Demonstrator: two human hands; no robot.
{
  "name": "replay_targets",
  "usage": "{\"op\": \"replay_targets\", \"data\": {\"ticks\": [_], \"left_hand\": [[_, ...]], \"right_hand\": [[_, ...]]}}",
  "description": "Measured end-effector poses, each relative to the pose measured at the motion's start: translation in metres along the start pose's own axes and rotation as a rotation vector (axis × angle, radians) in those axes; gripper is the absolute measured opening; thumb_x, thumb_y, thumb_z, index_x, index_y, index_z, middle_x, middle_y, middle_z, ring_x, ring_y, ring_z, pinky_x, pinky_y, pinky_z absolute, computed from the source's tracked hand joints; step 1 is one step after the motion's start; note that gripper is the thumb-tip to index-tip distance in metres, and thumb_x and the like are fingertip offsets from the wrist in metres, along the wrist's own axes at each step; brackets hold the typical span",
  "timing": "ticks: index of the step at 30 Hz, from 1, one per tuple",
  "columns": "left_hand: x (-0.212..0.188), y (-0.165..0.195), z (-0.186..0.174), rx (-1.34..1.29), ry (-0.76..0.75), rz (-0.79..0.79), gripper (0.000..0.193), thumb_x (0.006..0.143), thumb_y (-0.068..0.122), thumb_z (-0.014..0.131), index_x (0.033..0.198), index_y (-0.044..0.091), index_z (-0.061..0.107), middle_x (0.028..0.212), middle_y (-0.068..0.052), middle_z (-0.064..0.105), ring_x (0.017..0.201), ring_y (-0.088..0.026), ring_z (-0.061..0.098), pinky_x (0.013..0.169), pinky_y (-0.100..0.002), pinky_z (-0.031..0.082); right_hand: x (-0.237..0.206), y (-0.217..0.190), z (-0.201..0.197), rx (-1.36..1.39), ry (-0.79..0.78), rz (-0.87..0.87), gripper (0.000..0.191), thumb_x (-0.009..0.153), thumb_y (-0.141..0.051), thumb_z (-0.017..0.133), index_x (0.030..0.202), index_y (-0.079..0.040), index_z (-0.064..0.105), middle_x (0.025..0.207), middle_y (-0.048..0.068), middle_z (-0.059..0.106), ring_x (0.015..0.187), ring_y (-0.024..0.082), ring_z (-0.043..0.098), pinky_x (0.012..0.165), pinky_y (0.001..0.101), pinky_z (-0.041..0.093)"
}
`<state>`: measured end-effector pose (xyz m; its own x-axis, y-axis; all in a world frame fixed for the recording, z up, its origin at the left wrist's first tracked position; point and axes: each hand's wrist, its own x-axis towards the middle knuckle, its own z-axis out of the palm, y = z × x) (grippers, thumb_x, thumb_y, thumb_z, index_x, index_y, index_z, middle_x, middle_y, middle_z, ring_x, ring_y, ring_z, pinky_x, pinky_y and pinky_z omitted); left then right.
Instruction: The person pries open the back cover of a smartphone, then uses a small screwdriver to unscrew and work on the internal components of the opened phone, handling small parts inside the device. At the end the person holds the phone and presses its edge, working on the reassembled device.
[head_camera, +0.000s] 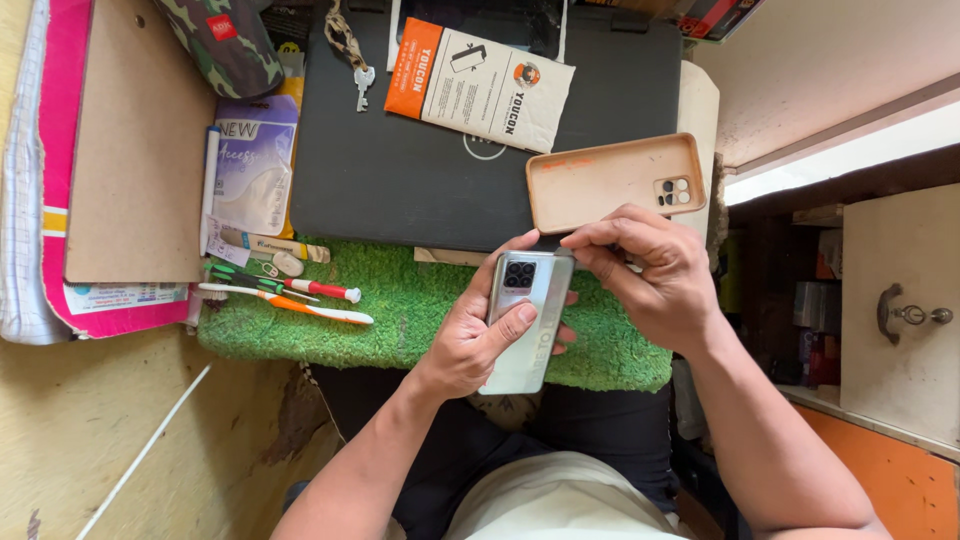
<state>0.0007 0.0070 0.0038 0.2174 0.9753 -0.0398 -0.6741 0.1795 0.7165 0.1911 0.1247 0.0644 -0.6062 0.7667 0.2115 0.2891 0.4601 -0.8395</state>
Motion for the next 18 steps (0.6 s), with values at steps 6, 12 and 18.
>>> {"op": "replay_targets", "data": {"ticks": [6, 12, 18], "left_hand": [[-0.001, -0.001, 0.000, -0.004, -0.009, 0.018, 0.060, 0.108, 0.012, 0.056, 0.161, 0.014, 0.028, 0.147, -0.015, 0.054, 0.131, -0.028, 0.062, 0.100, -0.049, 0.062], [-0.001, -0.006, 0.000, -0.034, 0.007, 0.055, 0.047, 0.109, 0.013, 0.057, 0.152, 0.010, 0.037, 0.133, -0.017, 0.063, 0.122, -0.025, 0.067, 0.098, -0.049, 0.063], [-0.002, -0.006, 0.001, -0.017, 0.046, 0.054, 0.046, 0.107, 0.013, 0.058, 0.149, 0.006, 0.038, 0.128, -0.014, 0.066, 0.117, -0.021, 0.068, 0.100, -0.048, 0.063]], "right_hand": [[0.000, 0.004, -0.007, 0.081, -0.095, 0.078, 0.011, 0.095, 0.002, 0.068, 0.100, -0.003, 0.075, 0.082, 0.000, 0.064, 0.069, 0.006, 0.056, 0.062, 0.0227, 0.045], [-0.003, 0.011, -0.007, 0.274, -0.118, 0.135, 0.011, 0.098, 0.002, 0.065, 0.102, -0.001, 0.075, 0.083, -0.002, 0.062, 0.074, 0.005, 0.057, 0.065, 0.0222, 0.048], [-0.006, 0.014, -0.007, 0.310, -0.107, 0.278, 0.013, 0.097, 0.001, 0.065, 0.102, -0.002, 0.076, 0.081, -0.001, 0.069, 0.070, 0.003, 0.060, 0.062, 0.0200, 0.051]]}}
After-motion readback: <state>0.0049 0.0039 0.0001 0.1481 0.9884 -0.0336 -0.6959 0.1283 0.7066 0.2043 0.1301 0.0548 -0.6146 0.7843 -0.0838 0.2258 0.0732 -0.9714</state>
